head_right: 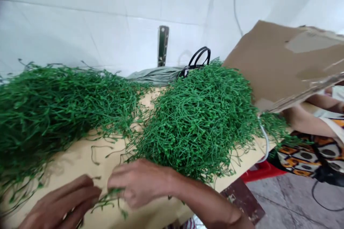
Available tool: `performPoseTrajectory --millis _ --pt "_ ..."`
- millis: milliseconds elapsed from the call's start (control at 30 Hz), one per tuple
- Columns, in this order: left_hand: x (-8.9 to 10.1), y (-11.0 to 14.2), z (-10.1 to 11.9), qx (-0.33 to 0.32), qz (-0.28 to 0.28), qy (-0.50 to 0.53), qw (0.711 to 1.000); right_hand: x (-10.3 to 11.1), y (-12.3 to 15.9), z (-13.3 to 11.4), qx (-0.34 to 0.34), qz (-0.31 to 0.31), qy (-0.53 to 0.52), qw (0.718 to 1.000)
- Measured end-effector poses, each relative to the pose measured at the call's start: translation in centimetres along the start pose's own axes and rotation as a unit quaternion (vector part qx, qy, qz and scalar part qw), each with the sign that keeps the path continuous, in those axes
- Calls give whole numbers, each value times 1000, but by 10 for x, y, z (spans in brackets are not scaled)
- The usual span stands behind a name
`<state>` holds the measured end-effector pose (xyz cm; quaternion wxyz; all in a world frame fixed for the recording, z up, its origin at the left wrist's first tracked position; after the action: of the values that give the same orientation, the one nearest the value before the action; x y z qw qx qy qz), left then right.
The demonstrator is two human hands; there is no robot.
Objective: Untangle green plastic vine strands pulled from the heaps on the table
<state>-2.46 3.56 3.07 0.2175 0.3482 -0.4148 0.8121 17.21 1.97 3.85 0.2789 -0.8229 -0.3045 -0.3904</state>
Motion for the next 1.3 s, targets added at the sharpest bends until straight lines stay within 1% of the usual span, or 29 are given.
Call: performPoseTrajectory --millis 33,67,133,200,300,367,433,500,567,633,700,800,867,933,1000,1033,1067,1100,1133,1167,1233,1267,1300 --pt "1 -3 2 -4 -45 22 999 3 2 2 -20 43 -28 998" --pt "2 -7 5 16 -58 43 997 4 5 3 -35 78 -61 995" --pt "1 -15 10 37 -60 80 994 2 6 5 -68 120 -119 983" --pt "-4 -19 12 64 -46 106 991 -5 6 6 -98 144 -153 973" --pt "-14 -17 14 67 18 148 987 -19 3 4 -134 178 -213 951" --pt "-20 -13 16 61 64 152 984 -27 3 3 -153 179 -286 929" --pt "-23 -9 16 62 96 143 983 -32 3 2 -164 161 -362 903" --pt "-26 -8 16 66 104 139 983 -34 4 2 -167 147 -414 883" --pt "-26 -8 15 67 103 149 981 -35 5 3 -171 156 -427 874" --pt "-26 -9 12 75 87 172 978 -36 7 4 -173 171 -409 879" --pt "-25 -9 10 88 55 198 975 -36 8 4 -172 181 -387 888" --pt "-23 -10 8 92 2 215 972 -37 8 5 -179 162 -364 900" --pt "-20 -9 9 81 -32 199 976 -36 9 5 -177 131 -338 915" --pt "-13 -9 10 51 -89 164 981 -33 12 5 -142 94 -304 937" --pt "-3 -8 11 16 -140 109 984 -28 17 3 -64 43 -291 954" --pt "4 -8 11 5 -146 88 985 -24 20 2 -23 16 -291 956" --pt "10 -8 10 2 -136 73 988 -20 23 1 8 -6 -294 956" --pt "16 -8 9 5 -111 76 991 -15 26 0 23 -18 -293 956" --pt "20 -9 9 9 -82 91 992 -11 27 -1 20 -20 -287 958" --pt "22 -10 8 13 -58 111 992 -7 28 -1 4 -10 -275 961" --pt "19 -13 7 26 -84 132 987 -1 28 0 -38 34 -251 967" --pt "15 -15 6 37 -85 143 985 0 27 1 -52 63 -247 966" --pt "12 -16 4 52 -75 155 984 0 26 2 -63 95 -252 961"
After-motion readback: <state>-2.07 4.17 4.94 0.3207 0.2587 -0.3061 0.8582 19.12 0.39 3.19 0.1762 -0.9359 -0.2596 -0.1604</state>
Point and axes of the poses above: each hand's wrist, its own y-axis away from the middle knuckle, its own x-axis out of the back of the hand, z = x × y, the point moved 1 cm from there along -y, towards the middle knuckle, and after that the axes turned 1 degree about -y, right-handed, at the moved point
